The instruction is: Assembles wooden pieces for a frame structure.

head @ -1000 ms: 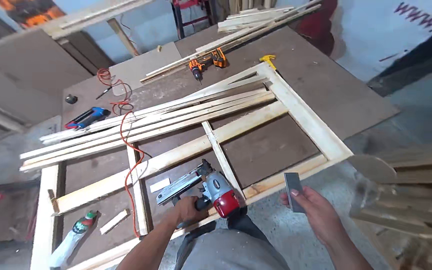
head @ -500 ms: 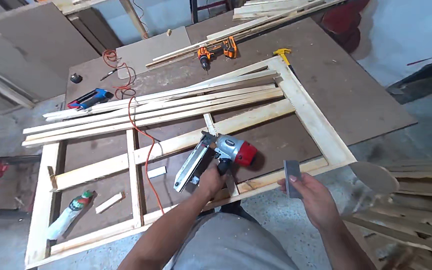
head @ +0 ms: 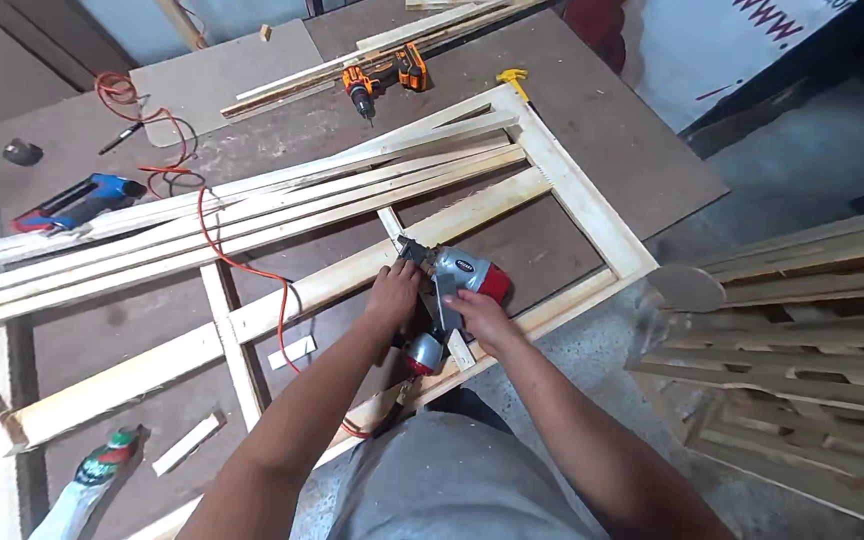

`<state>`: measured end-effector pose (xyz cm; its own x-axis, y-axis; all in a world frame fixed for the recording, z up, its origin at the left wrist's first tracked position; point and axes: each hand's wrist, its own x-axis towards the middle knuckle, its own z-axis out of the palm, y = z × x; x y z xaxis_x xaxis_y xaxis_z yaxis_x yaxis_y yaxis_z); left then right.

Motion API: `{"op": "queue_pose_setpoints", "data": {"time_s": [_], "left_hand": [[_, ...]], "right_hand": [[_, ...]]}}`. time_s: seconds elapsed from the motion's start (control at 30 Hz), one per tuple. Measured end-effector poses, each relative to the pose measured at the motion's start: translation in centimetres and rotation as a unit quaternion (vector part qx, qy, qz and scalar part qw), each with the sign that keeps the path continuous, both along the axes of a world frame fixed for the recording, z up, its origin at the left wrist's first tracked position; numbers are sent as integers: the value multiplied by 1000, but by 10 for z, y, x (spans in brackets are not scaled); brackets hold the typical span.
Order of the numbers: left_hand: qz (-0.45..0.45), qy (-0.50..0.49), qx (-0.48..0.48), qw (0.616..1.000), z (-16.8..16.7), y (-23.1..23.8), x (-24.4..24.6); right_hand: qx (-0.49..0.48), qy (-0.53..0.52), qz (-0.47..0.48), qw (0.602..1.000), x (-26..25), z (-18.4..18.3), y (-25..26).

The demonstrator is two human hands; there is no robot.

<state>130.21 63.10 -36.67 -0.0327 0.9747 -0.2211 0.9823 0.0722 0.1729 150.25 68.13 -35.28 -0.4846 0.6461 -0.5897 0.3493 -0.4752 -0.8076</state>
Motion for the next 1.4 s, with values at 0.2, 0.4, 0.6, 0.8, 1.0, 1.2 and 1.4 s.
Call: {"op": "queue_pose_setpoints", "data": {"time_s": [0.2,0.4,0.6,0.8,1.0,1.2,1.4], "left_hand": [[-23,21,-53,998,2,-44,-11],[-13,0,3,1000,-14,-209,-20],[45,-73,21,996,-16,-199,-20],[196,-99,57,974,-20,-219,-85],[210,44,-181,960,-52,-229,-119],[237,55,-219,945,-50,-218,-116],[341,-96,-201,913,-53,-224,-141]], "right_hand": [[95,-88,-26,991,-18,-50,-6],[154,-142,-25,977,-23,-44,-16],[118,-93,-51,987,-26,-37,-21],[-43,-92,-31,994,-61,-17,-58],[-83,-187,15,979,-100,-46,-70],[-58,-230,110,965,-105,-45,-52],[-23,-244,99,964,-112,-39,-38]]}}
